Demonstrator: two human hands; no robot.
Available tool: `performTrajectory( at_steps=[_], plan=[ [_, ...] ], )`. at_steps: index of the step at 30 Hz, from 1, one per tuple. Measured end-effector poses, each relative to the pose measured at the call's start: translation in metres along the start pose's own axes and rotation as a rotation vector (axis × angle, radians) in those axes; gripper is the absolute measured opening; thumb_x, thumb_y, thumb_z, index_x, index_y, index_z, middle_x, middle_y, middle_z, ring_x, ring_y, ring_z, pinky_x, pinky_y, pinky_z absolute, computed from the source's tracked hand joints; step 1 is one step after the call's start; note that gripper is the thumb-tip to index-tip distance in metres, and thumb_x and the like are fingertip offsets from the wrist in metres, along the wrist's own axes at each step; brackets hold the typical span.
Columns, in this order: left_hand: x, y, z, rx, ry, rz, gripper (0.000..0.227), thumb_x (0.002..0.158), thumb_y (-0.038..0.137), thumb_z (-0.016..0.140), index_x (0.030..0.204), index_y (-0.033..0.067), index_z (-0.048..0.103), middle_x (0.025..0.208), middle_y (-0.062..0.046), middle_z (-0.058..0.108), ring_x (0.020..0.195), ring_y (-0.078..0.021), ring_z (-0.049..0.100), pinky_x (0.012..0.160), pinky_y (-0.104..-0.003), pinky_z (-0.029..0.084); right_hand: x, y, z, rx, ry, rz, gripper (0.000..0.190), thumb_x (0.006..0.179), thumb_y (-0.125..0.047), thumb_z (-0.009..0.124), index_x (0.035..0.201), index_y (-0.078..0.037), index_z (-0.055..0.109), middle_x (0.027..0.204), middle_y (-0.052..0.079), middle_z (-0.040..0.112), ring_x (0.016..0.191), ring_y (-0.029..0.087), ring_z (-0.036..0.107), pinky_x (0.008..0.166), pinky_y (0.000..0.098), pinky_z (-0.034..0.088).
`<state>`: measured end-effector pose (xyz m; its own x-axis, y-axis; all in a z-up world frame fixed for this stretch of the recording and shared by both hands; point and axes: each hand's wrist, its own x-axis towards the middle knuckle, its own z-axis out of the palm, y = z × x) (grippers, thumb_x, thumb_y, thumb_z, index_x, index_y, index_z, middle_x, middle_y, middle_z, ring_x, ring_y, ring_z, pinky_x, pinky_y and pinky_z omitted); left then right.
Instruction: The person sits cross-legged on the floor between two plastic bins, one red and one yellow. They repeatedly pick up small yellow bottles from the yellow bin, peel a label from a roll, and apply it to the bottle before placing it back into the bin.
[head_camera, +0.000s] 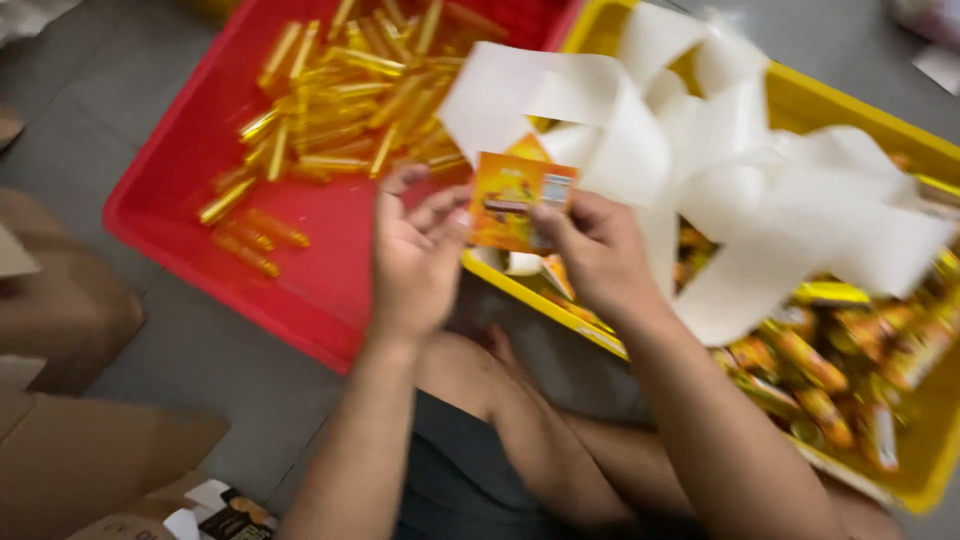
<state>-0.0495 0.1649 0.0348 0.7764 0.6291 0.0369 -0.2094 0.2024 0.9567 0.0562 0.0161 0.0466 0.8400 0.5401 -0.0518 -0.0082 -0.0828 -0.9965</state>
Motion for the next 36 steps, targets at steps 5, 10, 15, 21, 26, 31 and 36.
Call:
performTrajectory(
  at_steps=[5,10,15,21,26,31,36],
  plan=[
    [0.076,-0.059,-0.147,0.671,0.129,-0.139,0.050,0.088,0.019,0.070,0.132,0.0195,0.047,0.106,-0.007,0.073,0.095,-0.0224,0.075,0.083,-0.036,0.061,0.036,0.006,0.078,-0.064,-0.008,0.096,0.028,0.097,-0.027,0.071,0.083,-0.003,0.073,0.063,0.010,0.064,0.059,0.018,0.065,0.059,0.0318,0.055],
    [0.130,-0.178,-0.330,1.562,0.012,-0.613,0.054,0.078,0.051,0.073,0.123,0.0228,0.067,0.119,-0.009,0.072,0.119,-0.0321,0.067,0.096,-0.050,0.055,0.055,0.028,0.133,0.097,-0.048,0.119,0.029,0.101,-0.023,0.067,0.087,0.001,0.071,0.071,0.009,0.062,0.067,0.017,0.063,0.060,0.0286,0.060],
    [0.135,-0.221,-0.392,1.584,0.062,-0.765,0.059,0.081,0.022,0.069,0.139,0.0196,0.059,0.129,-0.022,0.066,0.124,-0.0395,0.063,0.099,-0.056,0.052,0.061,0.054,0.166,0.087,-0.158,0.138,0.031,0.100,-0.024,0.071,0.086,0.003,0.074,0.069,0.013,0.065,0.064,0.019,0.065,0.056,0.0321,0.062],
    [0.145,-0.218,-0.375,1.783,-0.074,-0.825,0.039,0.095,0.014,0.052,0.128,0.0058,0.071,0.123,-0.030,0.069,0.117,-0.0459,0.065,0.087,-0.062,0.056,0.050,0.063,0.151,0.015,-0.206,0.104,0.030,0.100,-0.024,0.070,0.084,0.001,0.074,0.066,0.011,0.064,0.064,0.019,0.064,0.056,0.0346,0.060],
    [0.140,-0.156,-0.296,2.003,-0.116,-0.530,0.034,0.098,0.017,0.056,0.123,0.0026,0.074,0.128,-0.028,0.063,0.122,-0.0464,0.057,0.088,-0.060,0.054,0.019,0.048,0.094,-0.046,-0.161,0.037,0.030,0.100,-0.022,0.071,0.077,-0.004,0.071,0.062,0.005,0.059,0.064,0.014,0.055,0.054,0.0322,0.052],
    [0.115,-0.059,-0.193,1.766,0.168,-0.275,0.051,0.094,0.035,0.069,0.127,-0.0034,0.063,0.127,-0.026,0.053,0.116,-0.0461,0.056,0.085,-0.060,0.056,-0.024,0.068,0.005,-0.086,-0.045,0.015,0.032,0.100,-0.018,0.071,0.072,-0.002,0.067,0.059,0.006,0.053,0.061,0.017,0.050,0.057,0.0310,0.045],
    [0.075,0.022,-0.058,0.940,0.218,0.103,0.043,0.086,0.032,0.077,0.113,-0.0009,0.069,0.101,-0.026,0.072,0.104,-0.0476,0.068,0.083,-0.054,0.056,-0.071,0.084,-0.084,-0.140,0.286,0.065,0.031,0.105,-0.018,0.067,0.080,-0.001,0.064,0.064,0.010,0.055,0.062,0.017,0.050,0.059,0.0329,0.042]
  ],
)
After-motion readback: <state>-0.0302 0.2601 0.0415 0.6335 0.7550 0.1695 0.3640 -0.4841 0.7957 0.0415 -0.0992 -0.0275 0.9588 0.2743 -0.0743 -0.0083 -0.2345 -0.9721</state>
